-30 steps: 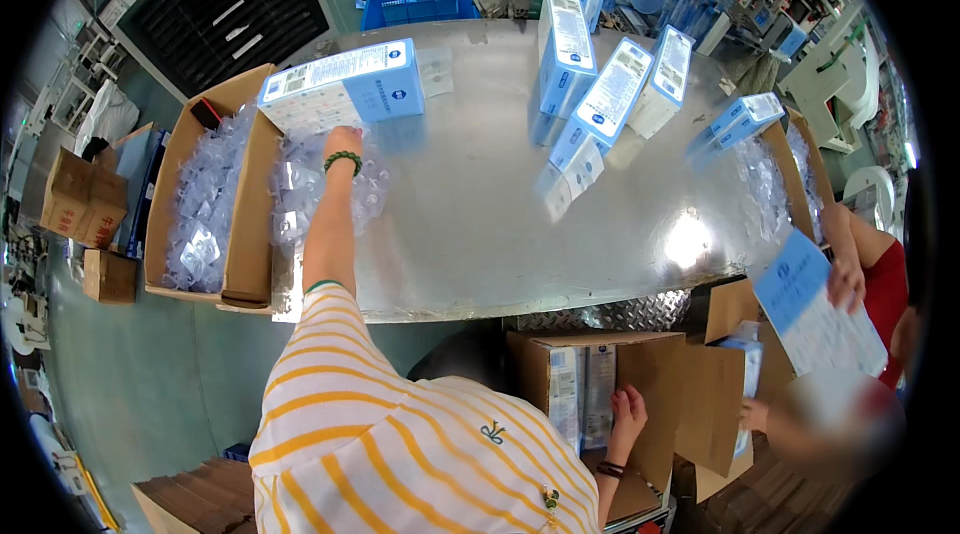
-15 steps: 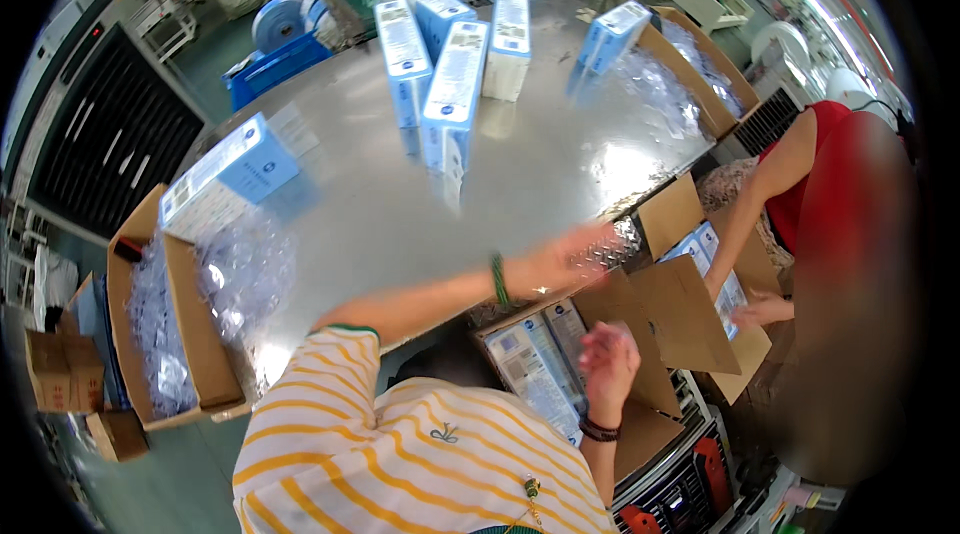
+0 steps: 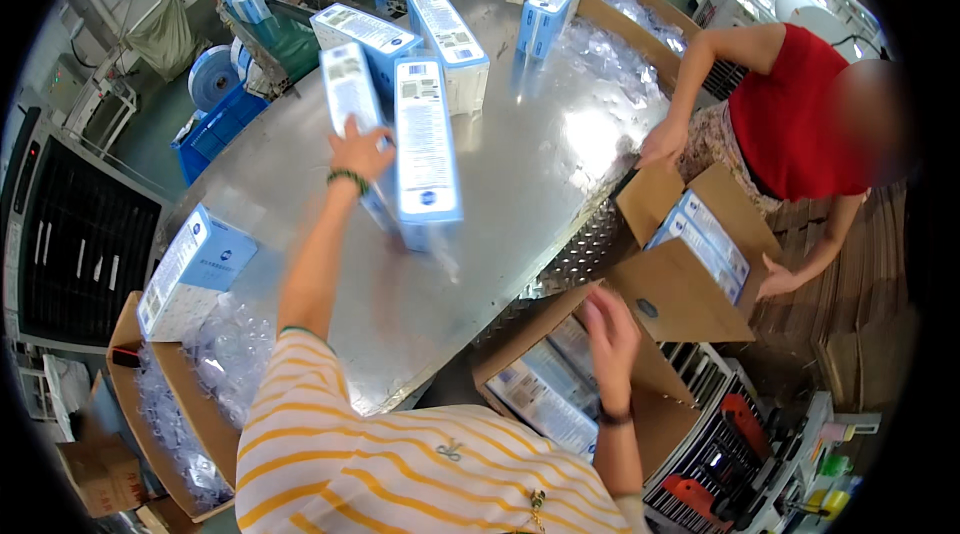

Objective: The person places several tissue boxes into larger cardboard containers by hand at a manufacturing station and passes them through a sealing machine. They also retrieve loose scraps and place them into a blue bin.

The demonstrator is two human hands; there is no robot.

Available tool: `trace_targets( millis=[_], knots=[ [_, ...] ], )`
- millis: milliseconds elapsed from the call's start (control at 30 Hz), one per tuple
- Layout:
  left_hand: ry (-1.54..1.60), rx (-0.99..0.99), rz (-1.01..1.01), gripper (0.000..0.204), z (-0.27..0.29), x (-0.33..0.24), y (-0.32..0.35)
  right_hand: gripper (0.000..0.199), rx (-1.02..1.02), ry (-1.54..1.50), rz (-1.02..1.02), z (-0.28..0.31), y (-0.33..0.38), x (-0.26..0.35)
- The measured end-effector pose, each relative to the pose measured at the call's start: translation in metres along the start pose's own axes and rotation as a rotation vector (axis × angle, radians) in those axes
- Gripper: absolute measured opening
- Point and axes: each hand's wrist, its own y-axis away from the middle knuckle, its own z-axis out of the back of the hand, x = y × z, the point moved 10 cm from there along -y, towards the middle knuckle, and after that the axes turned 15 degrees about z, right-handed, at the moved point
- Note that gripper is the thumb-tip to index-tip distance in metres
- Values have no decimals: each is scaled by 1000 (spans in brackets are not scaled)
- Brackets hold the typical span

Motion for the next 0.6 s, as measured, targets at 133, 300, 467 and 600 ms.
trace_targets(
  millis=[133,300,467,600],
  knots=[
    [42,-35,-371,41,11,-28,171,65,349,332,562,-146,-89,78],
    [-150,188,-318,50,43,1,268,92,545,740,126,-199,-124,1],
    [-44,-5,-118,97,39,8,202,92,391,433,-85,-154,-131,-22],
    [341,276,-52,97,25,15,137,95,30,-485,30,-72,-113,-28]
  ],
)
